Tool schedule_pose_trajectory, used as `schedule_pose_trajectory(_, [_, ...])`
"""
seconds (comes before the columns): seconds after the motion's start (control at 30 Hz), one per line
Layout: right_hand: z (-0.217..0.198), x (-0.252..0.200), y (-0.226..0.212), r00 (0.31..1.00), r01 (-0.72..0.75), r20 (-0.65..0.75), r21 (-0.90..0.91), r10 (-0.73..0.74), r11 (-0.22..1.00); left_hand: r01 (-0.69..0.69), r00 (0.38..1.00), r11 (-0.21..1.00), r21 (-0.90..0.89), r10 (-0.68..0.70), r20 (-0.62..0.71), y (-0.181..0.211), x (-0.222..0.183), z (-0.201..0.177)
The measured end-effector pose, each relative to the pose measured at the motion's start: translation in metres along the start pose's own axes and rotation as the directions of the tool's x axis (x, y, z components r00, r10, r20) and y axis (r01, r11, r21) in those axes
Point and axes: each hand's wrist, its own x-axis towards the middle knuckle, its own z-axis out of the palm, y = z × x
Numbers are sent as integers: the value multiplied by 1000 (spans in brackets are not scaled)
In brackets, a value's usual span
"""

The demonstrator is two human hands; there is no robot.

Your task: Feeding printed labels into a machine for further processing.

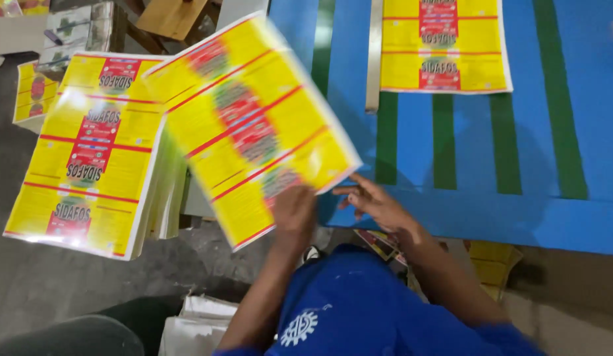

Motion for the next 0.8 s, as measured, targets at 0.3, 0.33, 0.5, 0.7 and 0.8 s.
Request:
schedule_pose_trajectory(0.3, [-96, -44, 117, 781, 85, -625, 90, -10, 992, -8, 987, 970, 242, -32, 158, -94, -20, -47])
schedule_pose_trajectory(0.33, [-108, -66, 111, 720, 175, -692, 113, -49, 978, 68, 986, 880, 470, -131, 104, -122, -32, -67])
schedule_pose_trajectory(0.5, [-282, -180, 218, 758, -159, -640, 6, 127, 987, 506, 843, 408, 760, -419, -336, -166, -62, -193])
schedule_pose_trajectory(0.7, [-301, -201, 198, 748, -162, -656, -30, 103, 986, 410, 778, 181, 894, -581, -240, -194, -127, -224])
schedule_pose_trajectory(0.8, [-262, -205, 193, 649, 28, -761, 45, 17, 999, 366, 797, 335, 868, -595, -107, -181, -114, -236])
